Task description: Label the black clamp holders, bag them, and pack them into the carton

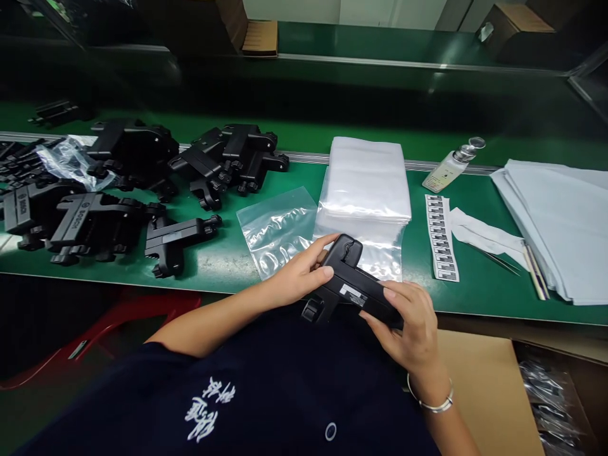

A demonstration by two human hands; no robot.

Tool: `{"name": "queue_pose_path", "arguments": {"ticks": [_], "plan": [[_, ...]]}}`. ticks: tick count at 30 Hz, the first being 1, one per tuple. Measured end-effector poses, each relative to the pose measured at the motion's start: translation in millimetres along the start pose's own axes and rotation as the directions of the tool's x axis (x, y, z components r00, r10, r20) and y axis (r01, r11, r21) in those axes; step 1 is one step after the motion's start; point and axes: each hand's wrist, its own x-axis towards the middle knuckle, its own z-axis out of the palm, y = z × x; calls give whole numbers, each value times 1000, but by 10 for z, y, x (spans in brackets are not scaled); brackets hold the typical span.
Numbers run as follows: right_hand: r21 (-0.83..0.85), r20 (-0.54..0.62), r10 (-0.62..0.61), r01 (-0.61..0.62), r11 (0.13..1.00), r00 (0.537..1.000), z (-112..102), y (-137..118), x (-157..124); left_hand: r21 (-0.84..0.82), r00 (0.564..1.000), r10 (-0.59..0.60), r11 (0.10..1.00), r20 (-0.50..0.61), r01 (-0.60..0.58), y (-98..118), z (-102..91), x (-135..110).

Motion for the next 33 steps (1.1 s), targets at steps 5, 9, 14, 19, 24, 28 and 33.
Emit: {"name": "queue_pose_path", "arguments": {"ticks": [5,9,14,19,24,28,33], "plan": [[90,53,185,-189,978,981,-27,8,64,65,1000,8,998,-29,-6,-11,-78,99],[367,217,578,-615,698,786,8,98,130,313,990,-85,942,-117,118,-164,-275,142],[556,378,682,-743,373,626,105,200,119,840,999,-18,542,-41,44,-622,-516,-102],[613,446,683,-754,237,578,161,205,134,942,985,-95,316,147,-111,-981,-549,-448],[642,454,684,-742,192,570,203,204,184,956,984,-100,272,145,-113,-1006,-539,-463],[641,476,676,-748,171,563,216,195,173,962,993,-79,268,85,-61,-978,-499,-436],[672,511,641,-731,119,573,216,166,149,950,984,-95,287,154,-121,-948,-512,-382]]}}
